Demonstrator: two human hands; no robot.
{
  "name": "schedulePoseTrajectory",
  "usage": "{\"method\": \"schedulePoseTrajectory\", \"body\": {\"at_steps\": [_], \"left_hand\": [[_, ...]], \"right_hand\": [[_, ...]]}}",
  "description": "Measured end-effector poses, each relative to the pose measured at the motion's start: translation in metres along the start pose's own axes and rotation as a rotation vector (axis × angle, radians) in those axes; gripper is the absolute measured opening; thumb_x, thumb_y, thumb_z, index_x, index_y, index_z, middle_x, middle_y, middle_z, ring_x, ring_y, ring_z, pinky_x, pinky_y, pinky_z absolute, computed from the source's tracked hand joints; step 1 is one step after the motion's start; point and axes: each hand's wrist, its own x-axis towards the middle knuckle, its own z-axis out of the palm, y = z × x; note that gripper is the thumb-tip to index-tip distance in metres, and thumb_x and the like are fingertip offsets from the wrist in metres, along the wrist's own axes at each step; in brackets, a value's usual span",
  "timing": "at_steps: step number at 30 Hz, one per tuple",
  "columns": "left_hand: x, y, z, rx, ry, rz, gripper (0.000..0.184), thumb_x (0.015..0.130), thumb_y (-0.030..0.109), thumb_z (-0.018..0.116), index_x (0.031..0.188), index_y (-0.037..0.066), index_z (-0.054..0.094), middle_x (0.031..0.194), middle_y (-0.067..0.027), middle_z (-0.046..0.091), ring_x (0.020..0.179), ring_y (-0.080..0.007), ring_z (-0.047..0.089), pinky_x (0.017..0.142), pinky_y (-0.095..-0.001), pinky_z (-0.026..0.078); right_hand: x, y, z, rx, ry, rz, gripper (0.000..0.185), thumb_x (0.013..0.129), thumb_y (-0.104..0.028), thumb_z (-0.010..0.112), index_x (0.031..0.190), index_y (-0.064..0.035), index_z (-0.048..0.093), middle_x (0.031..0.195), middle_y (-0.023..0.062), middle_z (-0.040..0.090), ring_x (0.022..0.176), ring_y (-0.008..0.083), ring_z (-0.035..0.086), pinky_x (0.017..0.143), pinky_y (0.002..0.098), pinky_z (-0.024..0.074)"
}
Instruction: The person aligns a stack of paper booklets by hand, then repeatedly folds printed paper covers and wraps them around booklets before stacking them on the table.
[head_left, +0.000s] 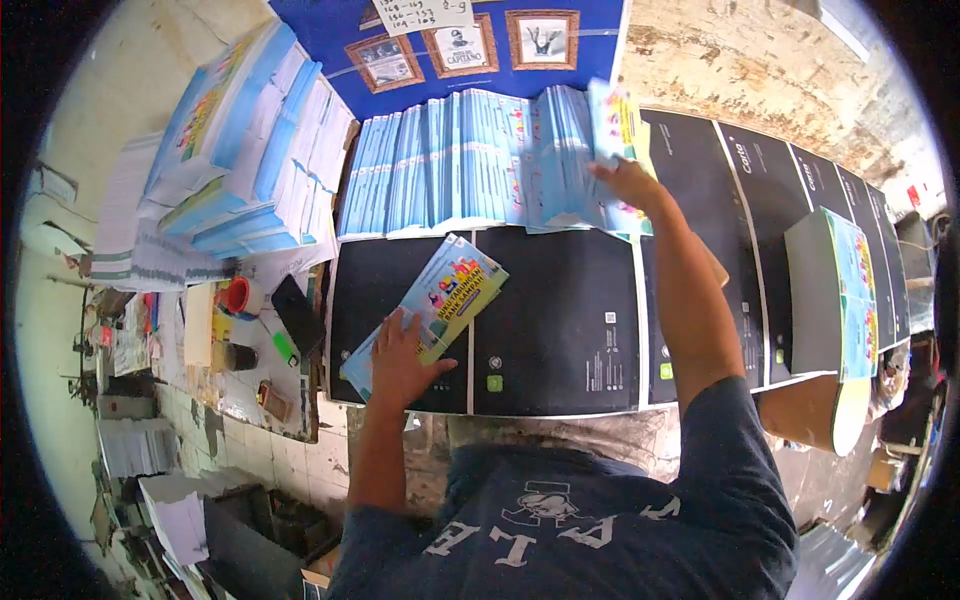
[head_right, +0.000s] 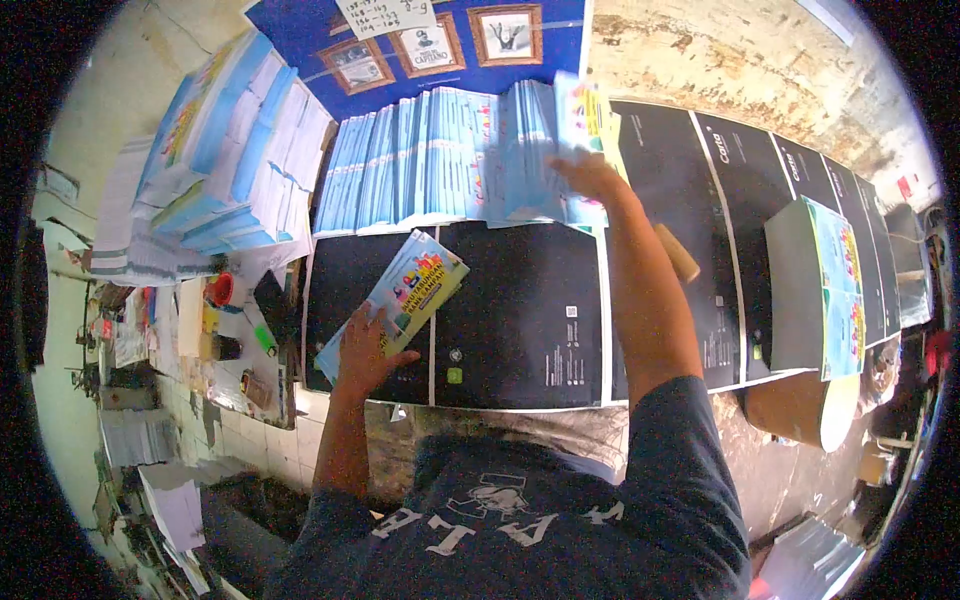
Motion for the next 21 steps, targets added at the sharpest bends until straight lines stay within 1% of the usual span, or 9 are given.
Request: {"method": "schedulePoseTrajectory", "body": {"at_steps": [2, 4, 6, 7, 10, 12, 15, 18, 21], "left_hand": [[0.0, -0.019, 0.01, -0.128, 0.034, 0.144, 0.087, 0.082, 0.057, 0.07, 0.145, 0.003, 0.043, 0.155, -0.0287, 0.028, 0.141, -0.0492, 0.03, 0.113, -0.0535, 0.033], [-0.006, -0.016, 0.013, -0.025, 0.106, 0.163, 0.071, 0.087, 0.047, 0.066, 0.141, 0.005, 0.047, 0.149, -0.0269, 0.037, 0.137, -0.0466, 0.037, 0.11, -0.0531, 0.037], [-0.01, -0.011, 0.006, 0.091, 0.173, 0.198, 0.055, 0.092, 0.037, 0.062, 0.136, 0.007, 0.051, 0.143, -0.0251, 0.046, 0.133, -0.0439, 0.045, 0.106, -0.0527, 0.041], [-0.008, -0.008, -0.003, -0.058, 0.158, 0.102, 0.044, 0.094, 0.032, 0.059, 0.129, 0.006, 0.054, 0.13, -0.0251, 0.054, 0.121, -0.0426, 0.054, 0.098, -0.0523, 0.046], [-0.004, -0.012, -0.022, -0.144, 0.201, 0.001, 0.026, 0.097, 0.023, 0.052, 0.115, 0.005, 0.059, 0.105, -0.0242, 0.065, 0.096, -0.041, 0.065, 0.082, -0.051, 0.052], [-0.01, -0.014, -0.036, -0.076, 0.272, -0.015, 0.021, 0.099, 0.019, 0.049, 0.108, 0.005, 0.061, 0.092, -0.0233, 0.067, 0.084, -0.0407, 0.067, 0.073, -0.05, 0.054], [-0.028, -0.003, -0.073, -0.394, 0.727, 0.17, 0.026, 0.103, 0.018, 0.044, 0.111, 0.002, 0.063, 0.091, -0.0237, 0.067, 0.081, -0.0401, 0.068, 0.067, -0.0447, 0.053], [-0.044, 0.011, -0.1, -0.963, 0.669, 0.136, 0.03, 0.106, 0.021, 0.042, 0.112, -0.001, 0.062, 0.088, -0.0078, 0.068, 0.082, -0.0168, 0.064, 0.074, -0.0321, 0.05], [-0.041, 0.022, -0.09, -1.148, 0.445, 0.123, 0.028, 0.107, 0.019, 0.043, 0.115, 0.0, 0.062, 0.099, -0.0029, 0.066, 0.088, -0.0099, 0.059, 0.078, -0.0279, 0.048]], "right_hand": [[0.014, 0.007, 0.034, 0.059, -0.113, -0.028, 0.067, 0.088, -0.045, 0.069, 0.134, 0.0015, 0.054, 0.134, 0.0289, 0.053, 0.116, 0.0399, 0.059, 0.097, 0.0451, 0.0488], [-0.002, -0.015, 0.019, 0.084, -0.164, 0.083, 0.077, 0.085, -0.051, 0.071, 0.135, 0.0052, 0.052, 0.136, 0.0282, 0.052, 0.125, 0.0388, 0.054, 0.102, 0.0431, 0.0458], [-0.021, -0.017, 0.02, 0.067, 0.19, -0.079, 0.073, 0.086, -0.05, 0.071, 0.134, 0.0037, 0.054, 0.13, 0.0269, 0.057, 0.123, 0.0378, 0.055, 0.101, 0.043, 0.0458], [-0.031, -0.023, 0.017, 0.098, 0.335, -0.175, 0.065, 0.088, -0.043, 0.071, 0.13, 0.0036, 0.056, 0.12, 0.0249, 0.063, 0.115, 0.0356, 0.061, 0.097, 0.0423, 0.0483], [-0.068, -0.045, -0.004, 0.293, 0.352, -0.275, 0.055, 0.09, -0.035, 0.071, 0.126, 0.0045, 0.057, 0.11, 0.0226, 0.067, 0.105, 0.0322, 0.065, 0.09, 0.0408, 0.05], [-0.106, -0.064, -0.006, 0.449, 0.209, -0.246, 0.047, 0.089, -0.034, 0.072, 0.114, 0.0039, 0.062, 0.099, 0.0206, 0.07, 0.092, 0.0315, 0.068, 0.082, 0.0405, 0.0522], [-0.144, -0.056, 0.035, 0.566, -0.148, -0.291, 0.045, 0.09, -0.03, 0.071, 0.116, 0.0037, 0.06, 0.102, 0.0175, 0.07, 0.096, 0.0265, 0.068, 0.087, 0.038, 0.0514], [-0.174, -0.076, 0.052, 0.852, -0.311, -0.277, 0.053, 0.089, -0.029, 0.072, 0.126, 0.0039, 0.055, 0.114, 0.0172, 0.067, 0.107, 0.026, 0.064, 0.096, 0.0379, 0.0479], [-0.203, -0.108, 0.044, 1.174, -0.532, -0.335, 0.061, 0.089, -0.027, 0.074, 0.134, 0.0043, 0.048, 0.127, 0.0178, 0.062, 0.117, 0.0249, 0.058, 0.103, 0.0376, 0.0436]]}}
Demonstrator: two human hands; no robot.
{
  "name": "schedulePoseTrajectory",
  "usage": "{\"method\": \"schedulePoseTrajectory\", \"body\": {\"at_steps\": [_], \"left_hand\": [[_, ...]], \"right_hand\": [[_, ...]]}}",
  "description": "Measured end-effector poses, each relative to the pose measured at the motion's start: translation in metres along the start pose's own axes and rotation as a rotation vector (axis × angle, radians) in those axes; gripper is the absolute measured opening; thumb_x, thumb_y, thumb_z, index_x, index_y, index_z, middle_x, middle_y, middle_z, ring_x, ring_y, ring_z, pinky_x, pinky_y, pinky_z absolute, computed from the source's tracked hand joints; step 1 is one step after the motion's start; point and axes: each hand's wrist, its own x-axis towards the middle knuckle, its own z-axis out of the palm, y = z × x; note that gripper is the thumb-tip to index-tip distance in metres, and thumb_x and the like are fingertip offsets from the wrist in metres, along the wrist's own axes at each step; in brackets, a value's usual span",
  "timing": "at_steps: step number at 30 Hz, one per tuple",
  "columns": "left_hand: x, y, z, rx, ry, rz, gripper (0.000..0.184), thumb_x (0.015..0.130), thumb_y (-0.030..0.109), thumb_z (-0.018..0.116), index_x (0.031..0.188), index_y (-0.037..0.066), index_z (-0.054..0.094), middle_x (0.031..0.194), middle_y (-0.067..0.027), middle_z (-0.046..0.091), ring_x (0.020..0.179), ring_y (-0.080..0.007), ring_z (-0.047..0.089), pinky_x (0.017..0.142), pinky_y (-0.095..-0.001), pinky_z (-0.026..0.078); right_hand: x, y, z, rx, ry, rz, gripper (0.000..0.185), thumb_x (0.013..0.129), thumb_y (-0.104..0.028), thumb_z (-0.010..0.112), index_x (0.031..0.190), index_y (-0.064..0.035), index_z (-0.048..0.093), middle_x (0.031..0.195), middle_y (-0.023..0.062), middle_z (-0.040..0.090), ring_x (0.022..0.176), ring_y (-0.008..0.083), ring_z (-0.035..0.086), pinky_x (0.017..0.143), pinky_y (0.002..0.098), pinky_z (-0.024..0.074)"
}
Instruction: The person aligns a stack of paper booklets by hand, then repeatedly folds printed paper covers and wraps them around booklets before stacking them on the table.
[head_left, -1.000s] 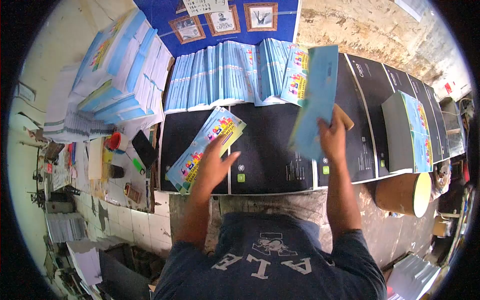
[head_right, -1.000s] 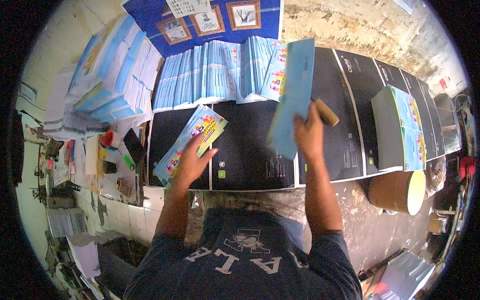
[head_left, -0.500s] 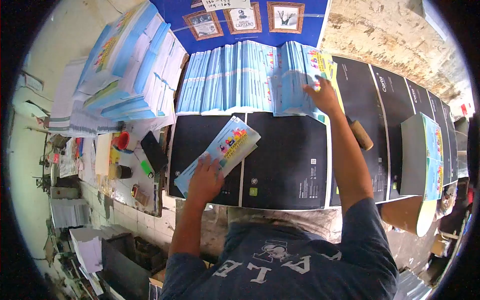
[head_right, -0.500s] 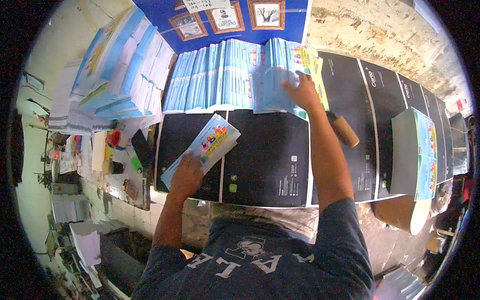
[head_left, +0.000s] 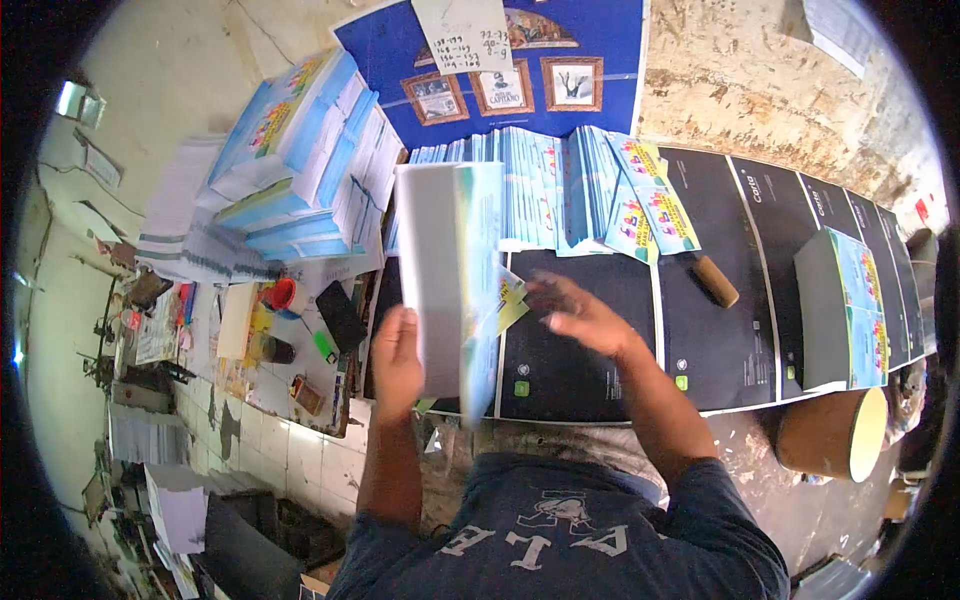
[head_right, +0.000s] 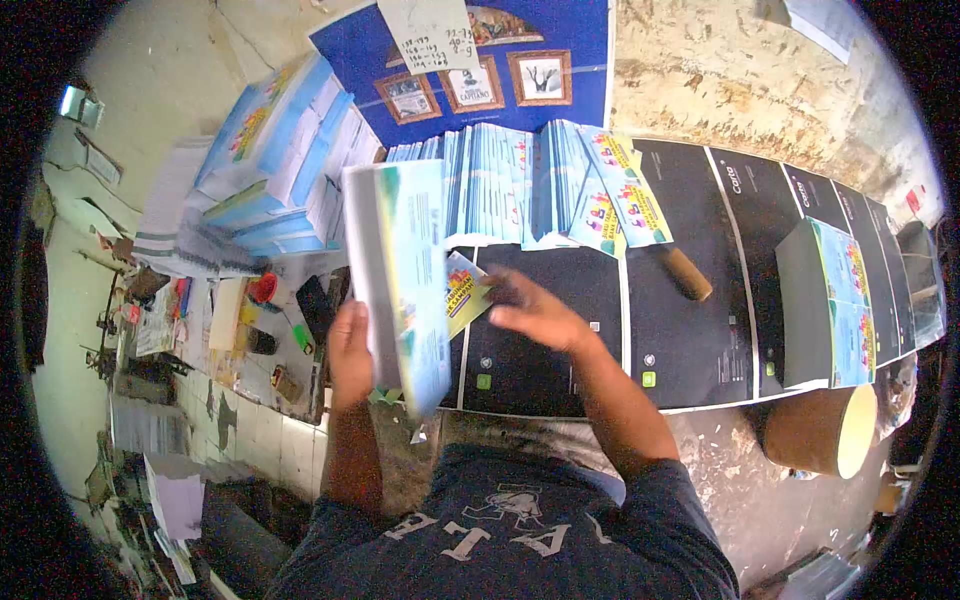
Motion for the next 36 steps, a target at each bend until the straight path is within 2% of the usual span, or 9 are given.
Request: {"method": "schedulePoseTrajectory", "body": {"at_steps": [1, 7, 9, 15, 18, 23, 25, 27, 36], "left_hand": [[-0.006, 0.0, 0.021, -0.18, 0.013, -0.011, 0.029, 0.107, 0.02, 0.043, 0.119, 0.001, 0.061, 0.101, -0.0049, 0.066, 0.09, -0.0093, 0.059, 0.08, -0.0275, 0.049], [-0.024, 0.039, 0.069, -0.888, -0.297, -0.337, 0.028, 0.104, 0.015, 0.051, 0.125, 0.0, 0.059, 0.107, -0.0083, 0.068, 0.094, -0.0097, 0.062, 0.082, -0.0263, 0.05], [-0.028, 0.026, 0.076, -0.246, -0.35, -0.047, 0.029, 0.1, 0.014, 0.059, 0.125, -0.001, 0.06, 0.105, -0.0092, 0.071, 0.09, -0.009, 0.063, 0.078, -0.0247, 0.051], [-0.042, 0.029, 0.094, -0.128, -0.429, 0.047, 0.033, 0.097, 0.014, 0.063, 0.127, 0.0, 0.06, 0.095, -0.0093, 0.073, 0.081, -0.0068, 0.064, 0.072, -0.0252, 0.051], [-0.05, 0.043, 0.092, -0.01, -0.559, 0.052, 0.035, 0.097, 0.011, 0.062, 0.129, -0.002, 0.058, 0.106, -0.0104, 0.072, 0.097, -0.012, 0.065, 0.084, -0.0277, 0.051], [-0.055, 0.029, 0.088, -0.065, -0.663, 0.052, 0.035, 0.097, 0.014, 0.063, 0.128, -0.001, 0.059, 0.099, -0.0125, 0.074, 0.087, -0.0094, 0.066, 0.076, -0.0283, 0.052], [-0.052, 0.035, 0.079, 0.036, -0.808, -0.047, 0.036, 0.097, 0.014, 0.062, 0.129, -0.002, 0.059, 0.095, -0.0111, 0.074, 0.085, -0.0089, 0.065, 0.075, -0.0276, 0.052], [-0.054, 0.031, 0.078, -0.044, -0.794, -0.101, 0.034, 0.097, 0.011, 0.062, 0.129, -0.001, 0.061, 0.092, -0.0052, 0.072, 0.083, -0.0077, 0.064, 0.077, -0.0258, 0.052], [-0.052, 0.02, 0.079, -0.233, -0.753, -0.145, 0.038, 0.097, 0.007, 0.058, 0.134, -0.002, 0.055, 0.103, -0.0131, 0.072, 0.092, -0.0122, 0.068, 0.079, -0.027, 0.056]], "right_hand": [[-0.003, -0.014, 0.012, 0.178, -0.139, -0.047, 0.065, 0.088, -0.025, 0.075, 0.138, 0.0044, 0.044, 0.132, 0.0182, 0.059, 0.122, 0.024, 0.055, 0.106, 0.0375, 0.0417], [-0.037, -0.056, 0.035, -0.096, 0.169, 0.047, 0.039, 0.087, -0.009, 0.074, 0.12, 0.005, 0.06, 0.11, 0.0112, 0.07, 0.101, 0.0165, 0.064, 0.09, 0.0341, 0.052], [-0.049, -0.051, 0.031, -0.082, 0.169, 0.032, 0.037, 0.088, -0.007, 0.072, 0.121, 0.0041, 0.06, 0.111, 0.0102, 0.07, 0.101, 0.0151, 0.064, 0.088, 0.0323, 0.0522], [-0.065, -0.059, 0.017, 0.194, 0.569, 0.038, 0.029, 0.091, -0.023, 0.074, 0.109, -0.0001, 0.069, 0.1, 0.0074, 0.072, 0.089, 0.0128, 0.065, 0.081, 0.0287, 0.051], [-0.067, -0.065, -0.002, 0.37, 0.624, -0.072, 0.021, 0.093, -0.017, 0.07, 0.106, -0.0013, 0.069, 0.094, 0.0059, 0.072, 0.077, 0.0112, 0.065, 0.069, 0.0273, 0.0518], [-0.064, -0.081, -0.017, 0.302, 0.818, -0.234, 0.023, 0.094, -0.014, 0.067, 0.111, 0.0004, 0.067, 0.099, 0.008, 0.071, 0.085, 0.0142, 0.065, 0.075, 0.0286, 0.0511], [-0.064, -0.088, -0.03, 0.105, 1.058, -0.119, 0.027, 0.093, -0.019, 0.069, 0.111, 0.0003, 0.066, 0.099, 0.0062, 0.067, 0.088, 0.0132, 0.061, 0.073, 0.0285, 0.0487], [-0.065, -0.084, -0.049, 0.157, 1.023, -0.142, 0.029, 0.09, -0.022, 0.072, 0.108, 0.0001, 0.065, 0.088, 0.0046, 0.069, 0.068, 0.0119, 0.061, 0.063, 0.0275, 0.0491], [-0.057, -0.072, -0.063, 0.088, 1.011, -0.118, 0.033, 0.093, -0.022, 0.069, 0.115, 0.0014, 0.062, 0.098, 0.0089, 0.068, 0.077, 0.0137, 0.064, 0.064, 0.0284, 0.0511]]}}
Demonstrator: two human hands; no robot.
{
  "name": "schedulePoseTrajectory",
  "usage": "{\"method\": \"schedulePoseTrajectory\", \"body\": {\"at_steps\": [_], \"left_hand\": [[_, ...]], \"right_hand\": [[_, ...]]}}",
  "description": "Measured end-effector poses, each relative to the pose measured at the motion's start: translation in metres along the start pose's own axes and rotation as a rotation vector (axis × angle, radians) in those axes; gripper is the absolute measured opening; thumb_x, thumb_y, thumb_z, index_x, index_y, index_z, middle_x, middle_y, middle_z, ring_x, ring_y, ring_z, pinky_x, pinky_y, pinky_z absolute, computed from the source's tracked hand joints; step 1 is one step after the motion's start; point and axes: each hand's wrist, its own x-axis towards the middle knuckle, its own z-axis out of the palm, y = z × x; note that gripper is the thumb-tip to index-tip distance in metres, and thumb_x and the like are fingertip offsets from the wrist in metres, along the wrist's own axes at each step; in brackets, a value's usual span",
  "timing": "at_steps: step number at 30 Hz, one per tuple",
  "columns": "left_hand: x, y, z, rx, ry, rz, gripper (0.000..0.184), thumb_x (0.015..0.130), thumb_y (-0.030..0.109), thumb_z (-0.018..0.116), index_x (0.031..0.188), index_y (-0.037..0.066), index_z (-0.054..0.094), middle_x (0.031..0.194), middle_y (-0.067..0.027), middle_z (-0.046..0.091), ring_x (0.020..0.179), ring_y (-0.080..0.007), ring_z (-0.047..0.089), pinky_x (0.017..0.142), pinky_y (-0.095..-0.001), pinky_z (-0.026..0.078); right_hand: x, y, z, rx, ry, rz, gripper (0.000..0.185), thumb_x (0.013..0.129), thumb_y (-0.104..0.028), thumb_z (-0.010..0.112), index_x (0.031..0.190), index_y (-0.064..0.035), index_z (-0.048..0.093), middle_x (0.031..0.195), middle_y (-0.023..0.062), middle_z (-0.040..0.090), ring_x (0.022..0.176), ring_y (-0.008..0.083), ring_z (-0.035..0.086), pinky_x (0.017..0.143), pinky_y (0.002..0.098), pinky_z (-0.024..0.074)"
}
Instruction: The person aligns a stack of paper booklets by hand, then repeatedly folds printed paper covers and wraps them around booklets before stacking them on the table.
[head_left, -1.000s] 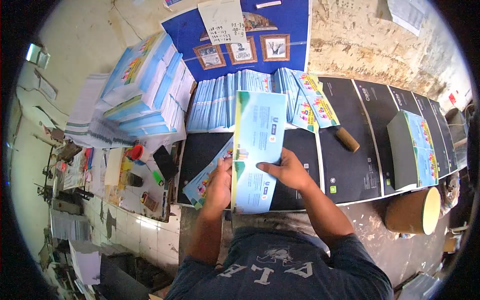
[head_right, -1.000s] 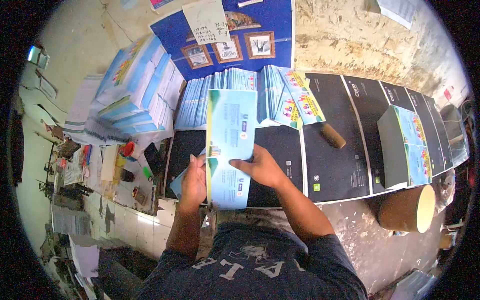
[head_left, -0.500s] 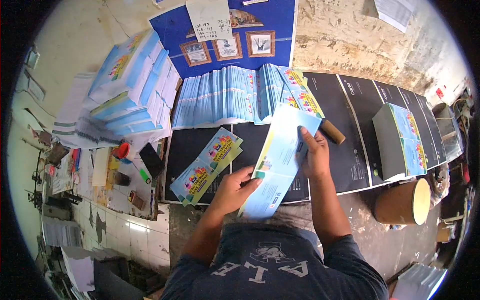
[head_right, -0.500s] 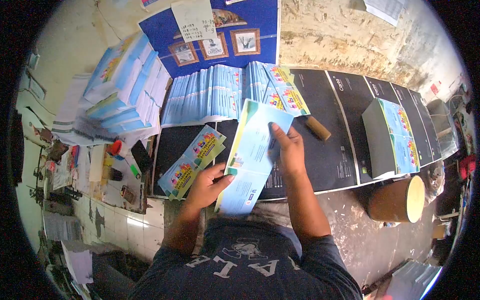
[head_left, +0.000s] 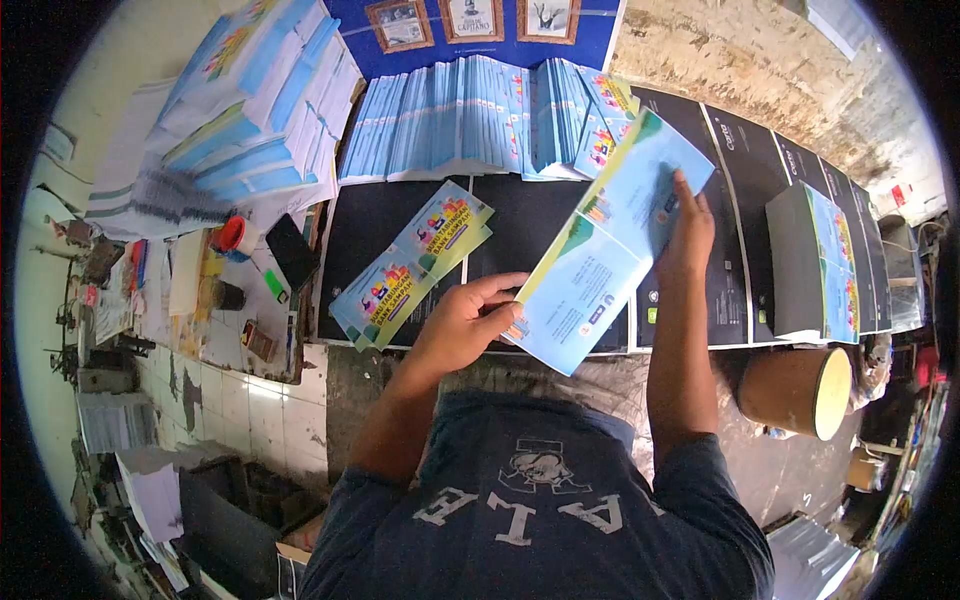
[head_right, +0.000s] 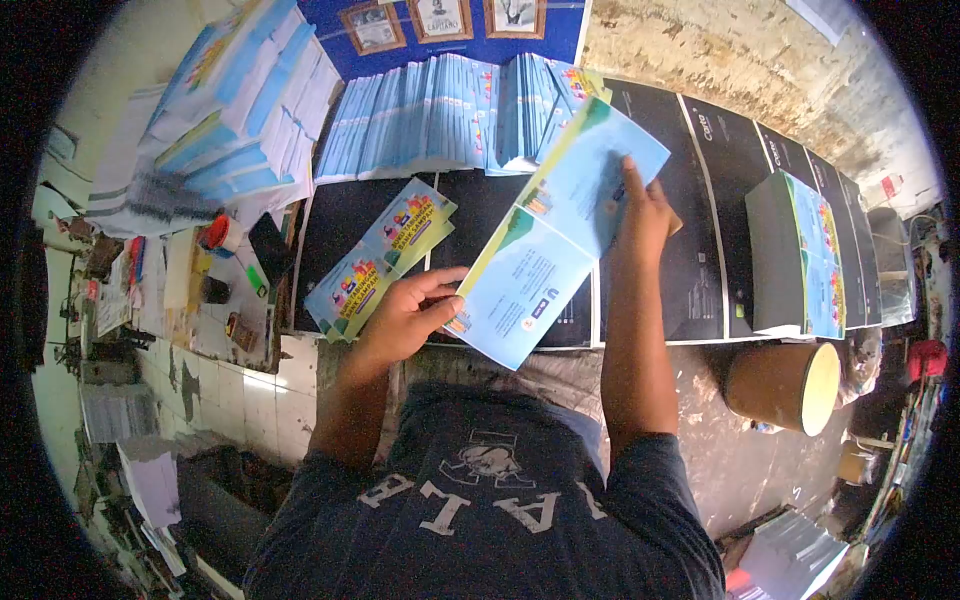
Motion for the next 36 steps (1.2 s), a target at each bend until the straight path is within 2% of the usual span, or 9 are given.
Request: {"method": "schedulePoseTrajectory", "body": {"at_steps": [5, 9, 11, 19, 22, 25, 29, 31, 36], "left_hand": [[0.019, -0.031, -0.008, -0.103, 0.189, -0.057, 0.036, 0.098, 0.008, 0.059, 0.133, -0.002, 0.056, 0.106, -0.013, 0.07, 0.091, -0.0128, 0.068, 0.081, -0.0271, 0.055], [0.038, -0.079, -0.088, 0.844, 0.526, 0.005, 0.067, 0.085, 0.039, 0.076, 0.136, 0.002, 0.053, 0.118, -0.0174, 0.067, 0.105, -0.0286, 0.066, 0.092, -0.0397, 0.051], [0.032, -0.076, -0.14, 1.248, 0.544, -0.315, 0.075, 0.074, 0.05, 0.081, 0.128, 0.003, 0.057, 0.125, -0.0212, 0.062, 0.117, -0.0362, 0.059, 0.099, -0.0482, 0.045], [0.033, -0.088, -0.166, 1.161, 0.279, -0.719, 0.081, 0.058, 0.051, 0.088, 0.117, 0.003, 0.059, 0.124, -0.02, 0.059, 0.117, -0.0376, 0.057, 0.098, -0.0596, 0.04], [0.03, -0.081, -0.145, 1.091, 0.288, -0.474, 0.061, 0.069, 0.037, 0.085, 0.113, 0.004, 0.061, 0.117, -0.0178, 0.062, 0.114, -0.0369, 0.058, 0.099, -0.0558, 0.04], [0.019, -0.032, -0.077, 1.221, 0.168, 0.091, 0.022, 0.081, 0.006, 0.067, 0.103, 0.009, 0.064, 0.1, -0.0081, 0.065, 0.106, -0.0304, 0.06, 0.104, -0.0495, 0.034], [0.015, -0.007, -0.016, 1.312, 0.01, 0.399, 0.019, 0.08, 0.009, 0.063, 0.098, 0.013, 0.069, 0.098, -0.0029, 0.064, 0.101, -0.0234, 0.059, 0.105, -0.0472, 0.032], [0.018, -0.025, 0.001, 1.273, 0.013, 0.508, 0.023, 0.081, 0.01, 0.06, 0.1, 0.017, 0.07, 0.097, 0.0014, 0.063, 0.1, -0.0186, 0.058, 0.106, -0.0464, 0.031], [0.015, -0.057, 0.017, 1.243, 0.056, 0.556, 0.022, 0.082, 0.013, 0.064, 0.102, 0.017, 0.071, 0.107, 0.0039, 0.067, 0.108, -0.0159, 0.059, 0.108, -0.0472, 0.028]], "right_hand": [[-0.066, 0.037, 0.005, -0.335, -0.433, 0.017, 0.044, 0.093, -0.008, 0.065, 0.133, 0.0042, 0.051, 0.119, 0.0117, 0.065, 0.11, 0.0213, 0.06, 0.1, 0.0363, 0.0452], [-0.064, 0.066, -0.016, -0.147, -0.368, 0.163, 0.04, 0.094, -0.007, 0.063, 0.131, 0.0043, 0.052, 0.119, 0.0118, 0.064, 0.108, 0.0194, 0.061, 0.097, 0.0341, 0.0465], [-0.059, 0.068, -0.029, -0.119, -0.331, 0.205, 0.039, 0.094, -0.006, 0.063, 0.13, 0.0045, 0.053, 0.12, 0.0121, 0.064, 0.107, 0.0188, 0.061, 0.096, 0.0334, 0.0469], [-0.058, 0.075, -0.069, -0.12, -0.207, 0.209, 0.036, 0.095, -0.007, 0.06, 0.129, 0.0046, 0.053, 0.12, 0.0109, 0.064, 0.11, 0.0193, 0.059, 0.099, 0.0336, 0.0437], [-0.061, 0.067, -0.075, -0.166, -0.214, 0.17, 0.034, 0.096, -0.008, 0.059, 0.128, 0.0048, 0.055, 0.118, 0.0101, 0.065, 0.108, 0.0179, 0.059, 0.097, 0.0328, 0.0447], [-0.069, 0.032, -0.081, -0.416, -0.291, 0.072, 0.034, 0.095, -0.006, 0.059, 0.128, 0.005, 0.056, 0.113, 0.0082, 0.066, 0.104, 0.015, 0.06, 0.092, 0.0295, 0.0469], [-0.058, 0.001, -0.07, -0.676, -0.469, -0.008, 0.034, 0.097, -0.012, 0.059, 0.127, 0.004, 0.057, 0.108, 0.0112, 0.069, 0.094, 0.0172, 0.065, 0.084, 0.0305, 0.0502], [-0.057, 0.0, -0.053, -1.181, -0.807, -0.04, 0.036, 0.093, -0.017, 0.061, 0.123, 0.0022, 0.057, 0.104, 0.0239, 0.069, 0.09, 0.0413, 0.068, 0.082, 0.0437, 0.0523], [-0.08, 0.042, -0.032, -1.072, -0.94, -0.192, 0.041, 0.092, -0.02, 0.061, 0.127, 0.0003, 0.055, 0.108, 0.0291, 0.066, 0.1, 0.0486, 0.061, 0.086, 0.0513, 0.0495]]}}
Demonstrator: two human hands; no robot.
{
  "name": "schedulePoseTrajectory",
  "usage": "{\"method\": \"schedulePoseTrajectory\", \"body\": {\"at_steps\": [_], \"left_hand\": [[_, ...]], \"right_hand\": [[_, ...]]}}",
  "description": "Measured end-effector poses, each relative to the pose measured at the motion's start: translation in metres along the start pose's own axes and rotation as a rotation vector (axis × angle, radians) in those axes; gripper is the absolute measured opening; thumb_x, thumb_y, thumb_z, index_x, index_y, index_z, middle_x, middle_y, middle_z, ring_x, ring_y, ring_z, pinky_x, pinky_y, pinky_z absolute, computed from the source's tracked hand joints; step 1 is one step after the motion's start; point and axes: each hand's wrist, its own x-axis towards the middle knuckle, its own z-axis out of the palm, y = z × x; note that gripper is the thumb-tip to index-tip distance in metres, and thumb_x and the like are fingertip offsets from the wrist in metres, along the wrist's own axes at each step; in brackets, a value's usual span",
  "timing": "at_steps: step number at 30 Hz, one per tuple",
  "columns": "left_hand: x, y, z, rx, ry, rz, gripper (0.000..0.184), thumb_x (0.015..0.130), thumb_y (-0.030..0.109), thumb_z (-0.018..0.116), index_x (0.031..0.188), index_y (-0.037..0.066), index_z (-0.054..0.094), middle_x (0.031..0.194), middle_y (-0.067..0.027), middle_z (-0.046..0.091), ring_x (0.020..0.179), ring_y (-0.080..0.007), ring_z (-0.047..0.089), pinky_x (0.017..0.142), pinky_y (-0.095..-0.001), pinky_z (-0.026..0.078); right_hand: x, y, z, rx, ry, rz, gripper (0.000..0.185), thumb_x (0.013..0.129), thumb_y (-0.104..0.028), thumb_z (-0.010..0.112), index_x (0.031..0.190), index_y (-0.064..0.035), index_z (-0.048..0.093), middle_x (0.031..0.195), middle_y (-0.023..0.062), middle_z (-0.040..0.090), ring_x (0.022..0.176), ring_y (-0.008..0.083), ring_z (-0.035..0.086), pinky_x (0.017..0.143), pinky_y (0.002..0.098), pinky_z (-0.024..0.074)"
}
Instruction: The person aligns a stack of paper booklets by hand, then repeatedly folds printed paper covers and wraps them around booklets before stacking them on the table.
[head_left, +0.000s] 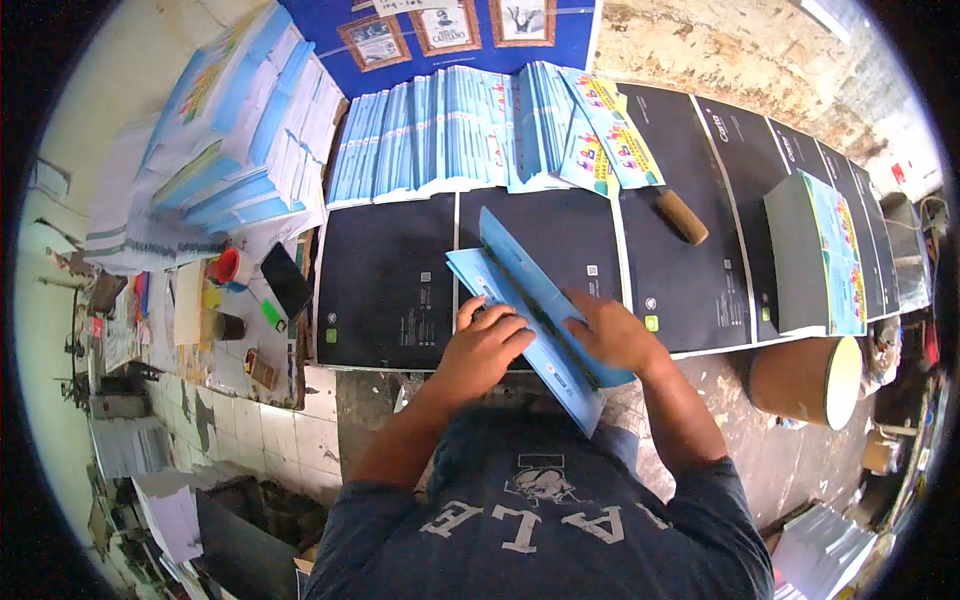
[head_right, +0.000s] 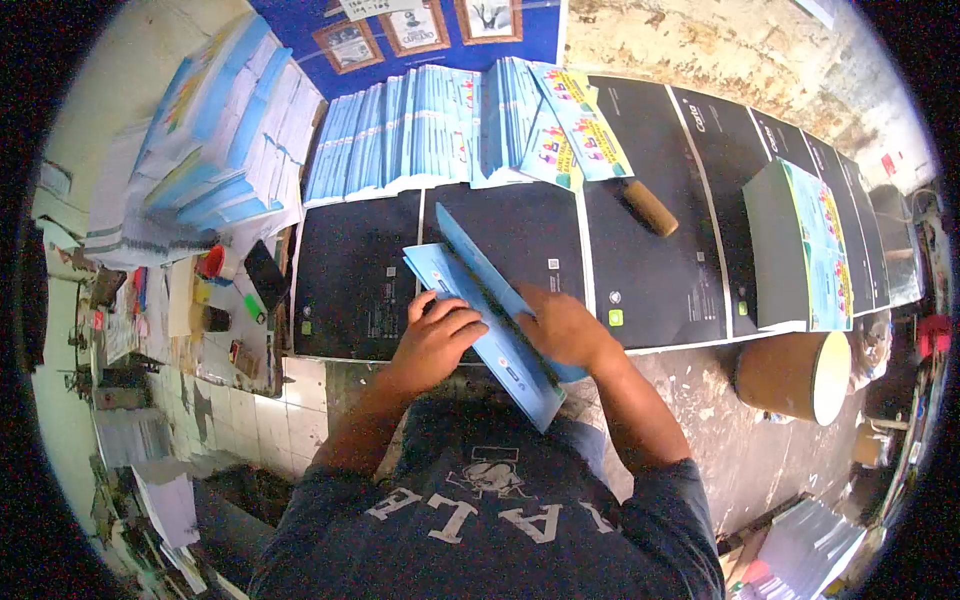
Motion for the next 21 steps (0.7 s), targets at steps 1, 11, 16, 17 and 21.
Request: {"method": "schedulePoseTrajectory", "body": {"at_steps": [1, 11, 16, 17, 21], "left_hand": [[-0.001, 0.003, -0.003, 0.005, 0.009, 0.006, 0.022, 0.082, 0.013, 0.064, 0.103, 0.017, 0.071, 0.106, 0.0036, 0.067, 0.108, -0.0158, 0.059, 0.107, -0.0476, 0.028], [0.016, -0.005, 0.007, 0.008, 0.084, 0.002, 0.025, 0.086, 0.015, 0.064, 0.111, 0.014, 0.067, 0.11, -0.0003, 0.064, 0.109, -0.0194, 0.058, 0.108, -0.0465, 0.033], [0.017, -0.001, 0.009, -0.014, 0.129, -0.019, 0.028, 0.086, 0.013, 0.062, 0.113, 0.014, 0.067, 0.113, -0.0014, 0.063, 0.111, -0.0205, 0.057, 0.107, -0.0452, 0.034], [0.016, 0.0, 0.009, -0.014, 0.13, -0.021, 0.028, 0.086, 0.013, 0.062, 0.113, 0.014, 0.067, 0.113, -0.0014, 0.063, 0.111, -0.0205, 0.057, 0.107, -0.0452, 0.034], [0.014, -0.001, 0.008, 0.029, 0.136, -0.002, 0.026, 0.086, 0.012, 0.061, 0.111, 0.015, 0.067, 0.108, -0.0017, 0.062, 0.106, -0.0212, 0.058, 0.102, -0.0446, 0.037]], "right_hand": [[0.001, -0.003, 0.003, 0.019, 0.051, -0.076, 0.041, 0.092, -0.02, 0.06, 0.129, -0.0005, 0.055, 0.108, 0.0298, 0.065, 0.101, 0.0479, 0.062, 0.087, 0.0521, 0.049], [0.004, -0.013, -0.012, 0.28, -0.227, 0.124, 0.043, 0.101, -0.038, 0.055, 0.118, 0.0008, 0.06, 0.099, 0.0272, 0.068, 0.09, 0.0357, 0.069, 0.077, 0.0429, 0.0496], [-0.005, -0.025, -0.017, 0.151, -0.273, 0.161, 0.049, 0.098, -0.044, 0.059, 0.12, 0.0005, 0.061, 0.096, 0.0255, 0.068, 0.088, 0.0308, 0.068, 0.077, 0.0413, 0.0487], [-0.004, -0.019, -0.014, 0.149, -0.275, 0.161, 0.049, 0.098, -0.044, 0.059, 0.12, 0.0005, 0.061, 0.096, 0.0255, 0.068, 0.088, 0.0308, 0.068, 0.077, 0.0413, 0.0487], [0.001, -0.005, -0.022, 0.152, -0.261, 0.12, 0.041, 0.096, -0.036, 0.063, 0.117, -0.0014, 0.064, 0.094, 0.0237, 0.068, 0.08, 0.0312, 0.067, 0.072, 0.0415, 0.0482]]}}
